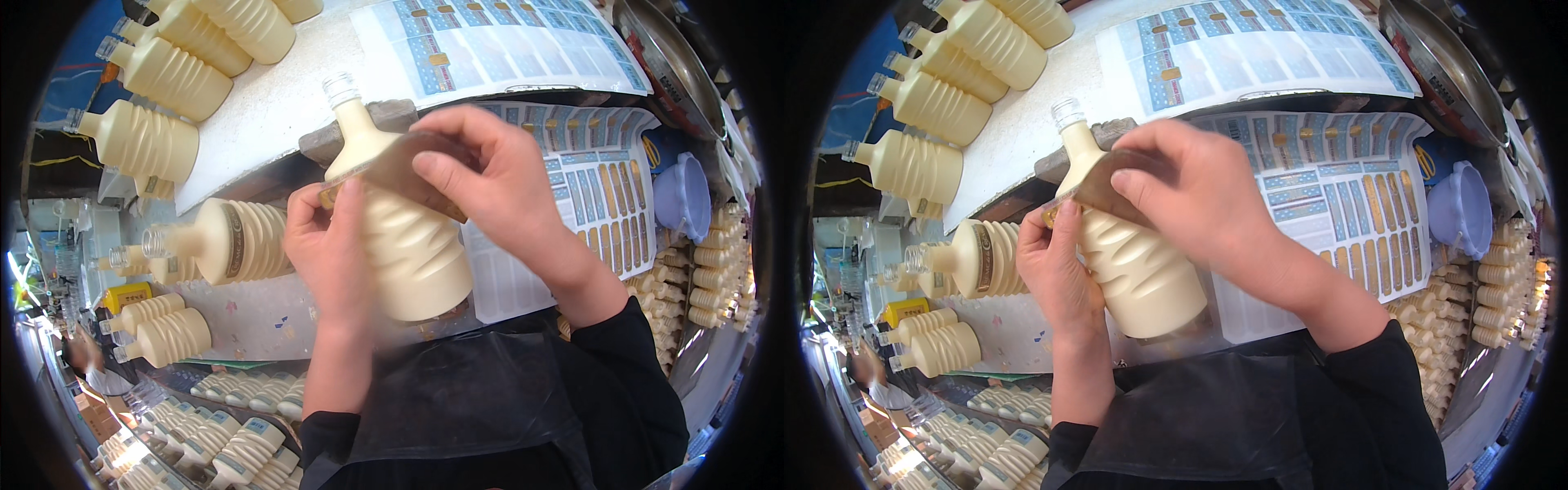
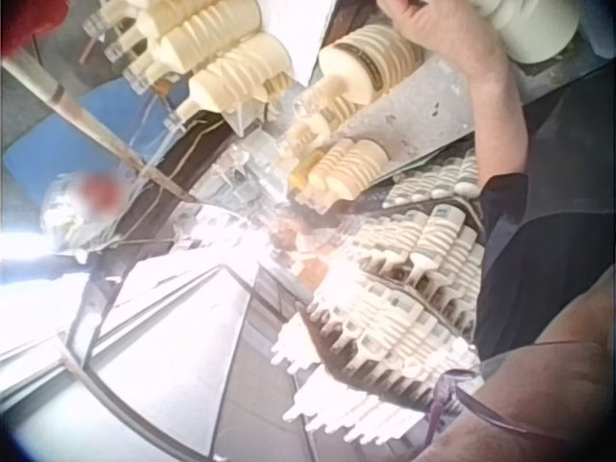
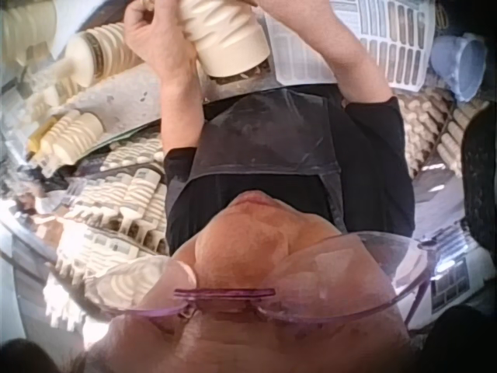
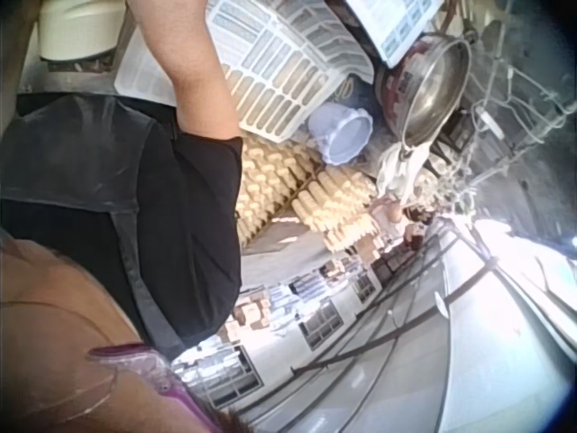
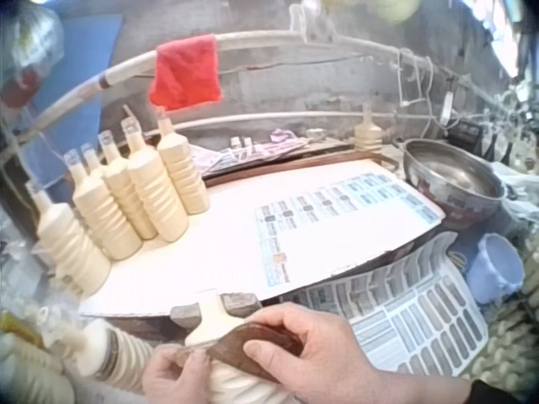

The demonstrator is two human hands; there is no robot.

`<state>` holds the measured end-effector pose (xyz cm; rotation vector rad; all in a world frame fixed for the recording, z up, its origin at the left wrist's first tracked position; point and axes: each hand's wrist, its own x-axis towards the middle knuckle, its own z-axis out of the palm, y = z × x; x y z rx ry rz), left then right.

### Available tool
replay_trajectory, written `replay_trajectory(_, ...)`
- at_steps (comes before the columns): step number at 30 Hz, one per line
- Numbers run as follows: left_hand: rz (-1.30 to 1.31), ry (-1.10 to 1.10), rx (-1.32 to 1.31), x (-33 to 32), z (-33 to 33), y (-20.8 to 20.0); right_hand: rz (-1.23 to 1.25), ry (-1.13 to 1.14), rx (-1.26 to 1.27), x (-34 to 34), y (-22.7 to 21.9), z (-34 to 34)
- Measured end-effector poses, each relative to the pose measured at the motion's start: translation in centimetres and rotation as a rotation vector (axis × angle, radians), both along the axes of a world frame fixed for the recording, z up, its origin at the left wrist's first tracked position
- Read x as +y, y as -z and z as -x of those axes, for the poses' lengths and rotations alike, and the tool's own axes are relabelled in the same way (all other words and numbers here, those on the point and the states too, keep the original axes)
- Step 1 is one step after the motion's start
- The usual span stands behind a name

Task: The person applies rectangular labels to the sides of cream-colored plastic bottles. They peel each label from a sheet, align it on the bottle, and smooth it down with their fingers. Finished bottles are placed on a nearby metal table.

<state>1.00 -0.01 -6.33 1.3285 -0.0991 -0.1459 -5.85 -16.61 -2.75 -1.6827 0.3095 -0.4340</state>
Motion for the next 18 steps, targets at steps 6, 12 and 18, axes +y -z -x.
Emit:
replay_trajectory(6, 0.001, -0.029, -0.006, 0.0, -0.2, 0.6, 0.511, 0.252, -0.091, -0.2, 0.6, 0.6)
replay_trajectory(12, 0.018, 0.002, 0.025, -0.1, -0.2, 0.2, 0.939, -0.074, -0.456, 1.4, -0.6, 1.7)
replay_trajectory(18, 0.133, 0.007, 0.093, 0.2, -0.4, 0.5, 0.316, 0.175, -0.121, -0.2, 0.5, 0.6)
